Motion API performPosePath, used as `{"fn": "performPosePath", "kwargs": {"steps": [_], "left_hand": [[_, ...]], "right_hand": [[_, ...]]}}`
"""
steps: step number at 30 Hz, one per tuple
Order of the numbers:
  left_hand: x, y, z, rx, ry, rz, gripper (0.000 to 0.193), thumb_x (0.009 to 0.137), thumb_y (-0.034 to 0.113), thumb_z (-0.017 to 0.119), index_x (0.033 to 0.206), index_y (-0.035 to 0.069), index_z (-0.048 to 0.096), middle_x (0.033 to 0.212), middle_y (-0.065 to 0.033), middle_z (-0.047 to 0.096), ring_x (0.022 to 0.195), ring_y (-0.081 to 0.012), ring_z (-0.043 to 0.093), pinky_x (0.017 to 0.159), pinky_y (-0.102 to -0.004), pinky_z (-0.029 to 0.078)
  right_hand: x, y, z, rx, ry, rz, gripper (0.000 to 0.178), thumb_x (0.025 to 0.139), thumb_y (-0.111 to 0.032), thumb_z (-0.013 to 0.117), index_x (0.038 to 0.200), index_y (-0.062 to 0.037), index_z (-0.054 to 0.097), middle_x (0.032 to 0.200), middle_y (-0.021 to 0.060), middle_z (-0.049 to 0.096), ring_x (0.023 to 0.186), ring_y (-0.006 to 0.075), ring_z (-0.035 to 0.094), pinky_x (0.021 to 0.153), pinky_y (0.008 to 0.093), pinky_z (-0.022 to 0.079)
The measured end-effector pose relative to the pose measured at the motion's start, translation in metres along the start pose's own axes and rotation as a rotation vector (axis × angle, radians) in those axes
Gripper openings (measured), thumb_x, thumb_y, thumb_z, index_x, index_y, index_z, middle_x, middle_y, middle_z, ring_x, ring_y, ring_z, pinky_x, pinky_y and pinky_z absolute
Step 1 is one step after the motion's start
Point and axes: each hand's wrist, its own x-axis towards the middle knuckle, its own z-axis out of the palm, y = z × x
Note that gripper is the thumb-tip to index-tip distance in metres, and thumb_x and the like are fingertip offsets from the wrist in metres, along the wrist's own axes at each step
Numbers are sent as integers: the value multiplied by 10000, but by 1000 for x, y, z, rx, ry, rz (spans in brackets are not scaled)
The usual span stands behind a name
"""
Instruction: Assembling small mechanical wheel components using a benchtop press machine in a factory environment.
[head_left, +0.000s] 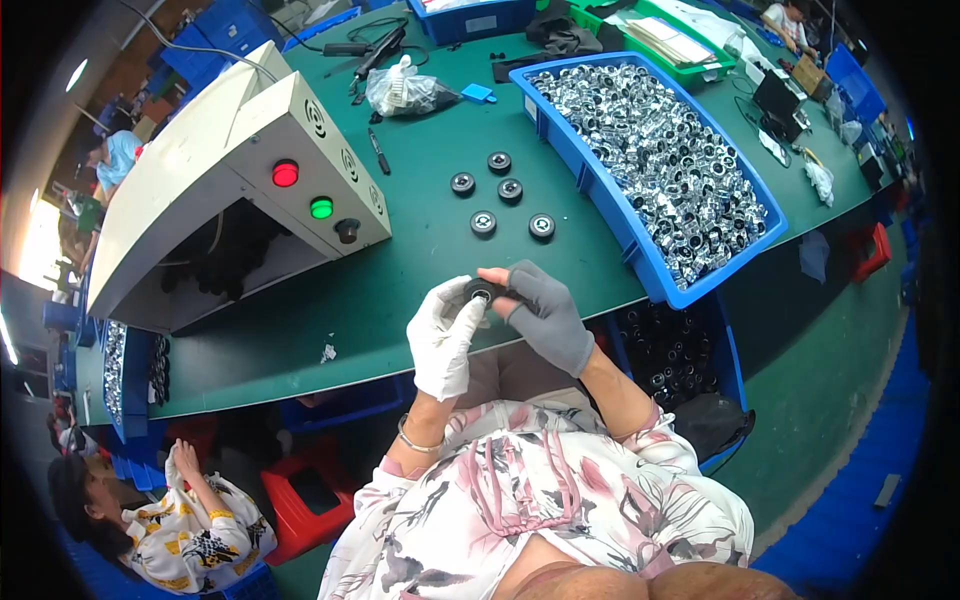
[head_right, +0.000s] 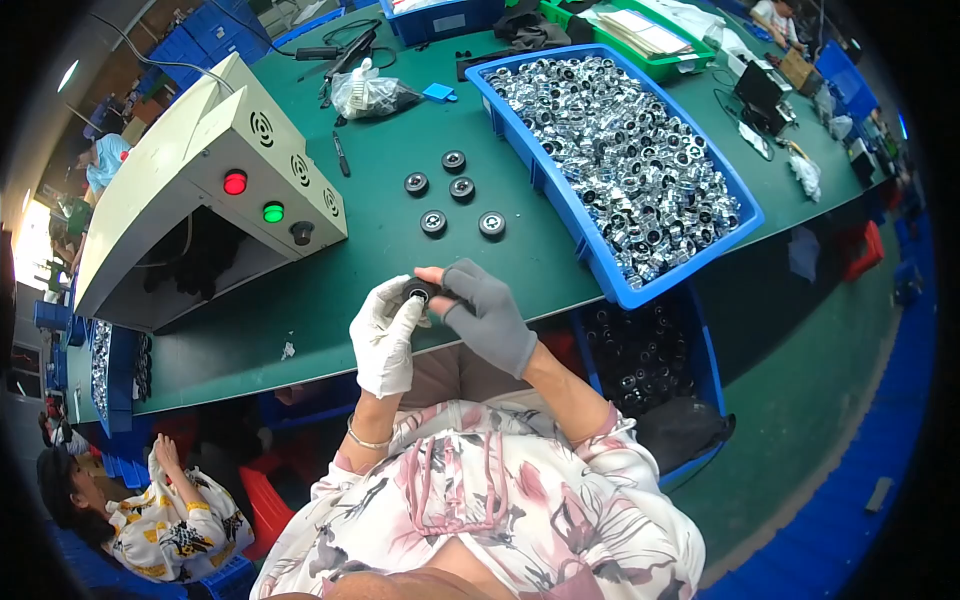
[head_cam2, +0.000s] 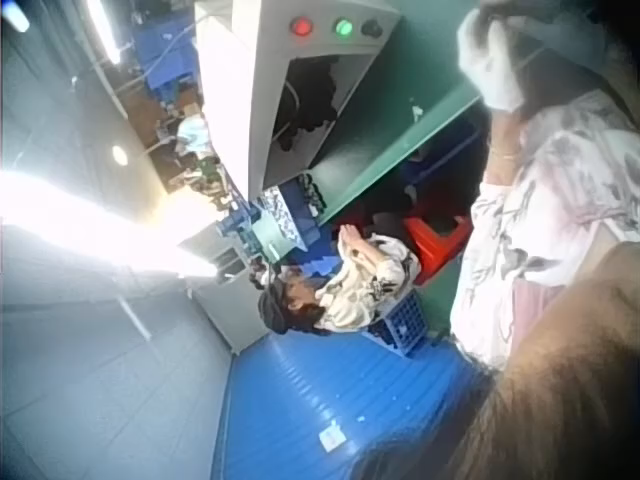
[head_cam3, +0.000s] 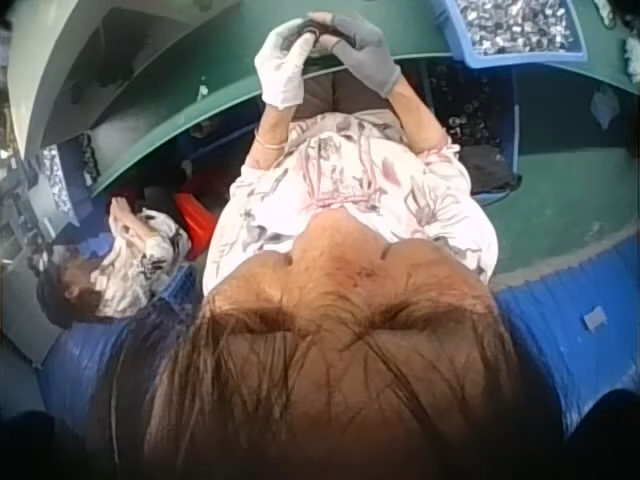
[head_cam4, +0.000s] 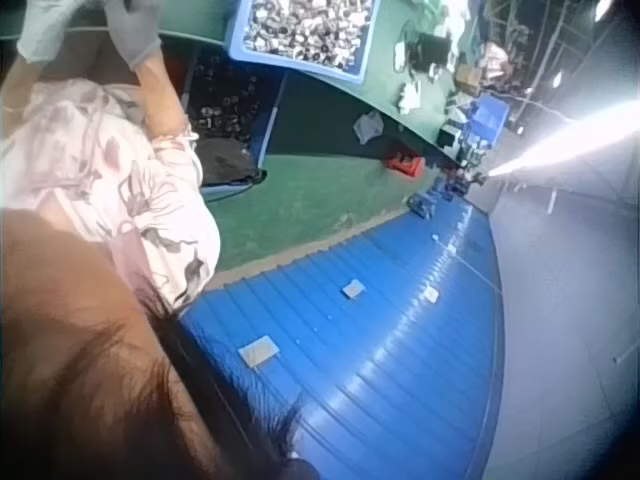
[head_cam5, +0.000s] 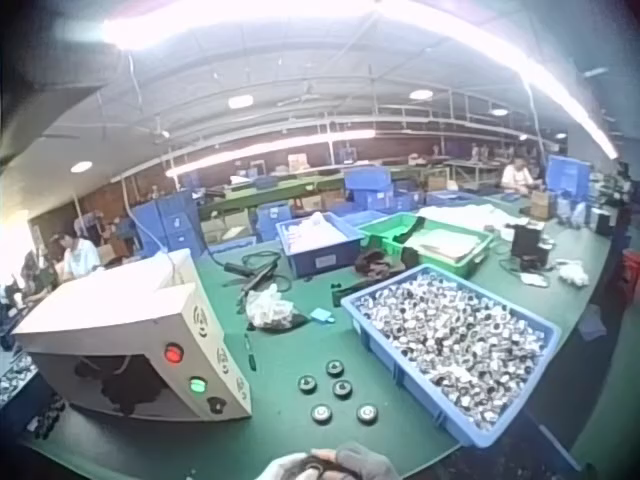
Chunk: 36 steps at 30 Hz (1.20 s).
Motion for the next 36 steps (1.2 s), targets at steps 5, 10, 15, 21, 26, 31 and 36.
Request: {"fn": "performPosePath", "kwargs": {"steps": [5,10,15,21,26,31,36], "left_hand": [[-4,7,3,-74,-26,-56,341,947,23,663,1271,-45,580,1153,-110,649,965,-131,651,818,-261,556],[-10,2,7,-487,-70,-255,360,1000,133,610,1315,-33,560,1211,-97,627,1092,-166,614,958,-341,506],[-6,5,5,-676,-236,-389,379,1029,211,568,1334,-13,555,1254,-88,612,1168,-203,581,1048,-400,444],[-7,7,5,-664,-254,-341,397,1005,261,621,1301,1,574,1278,-85,602,1165,-200,581,1040,-402,448],[-3,-9,-10,-648,-276,-338,365,1004,254,628,1267,4,588,1218,-63,619,1135,-186,584,1010,-380,460],[-8,7,8,-650,-165,-361,322,1010,243,620,1231,11,599,1139,-47,639,1077,-162,591,969,-362,471],[-11,-1,8,-715,-175,-313,261,1018,214,606,1185,14,609,1125,-58,645,1028,-154,603,946,-357,478]], "right_hand": [[0,-1,3,-244,51,-294,426,791,-29,754,1210,-12,678,1018,65,602,907,157,610,783,284,504],[1,7,-2,-177,31,-243,429,757,-64,783,1168,-8,672,1041,89,598,918,199,607,797,302,505],[1,7,2,-210,68,-219,420,734,-108,814,1127,-20,695,1018,72,600,1014,207,576,821,314,508],[5,0,-4,-399,1,-390,485,688,-107,804,1160,-72,695,1028,87,589,998,264,548,866,376,476],[4,-10,6,-383,90,-432,460,666,-100,821,1110,-48,708,1012,85,598,960,262,549,824,368,478],[5,-5,2,-404,84,-420,449,696,-150,808,1125,-68,703,996,97,597,949,289,535,812,398,476],[5,-3,0,-458,68,-418,460,695,-142,804,1136,-72,694,993,97,600,953,299,551,801,401,484]]}}
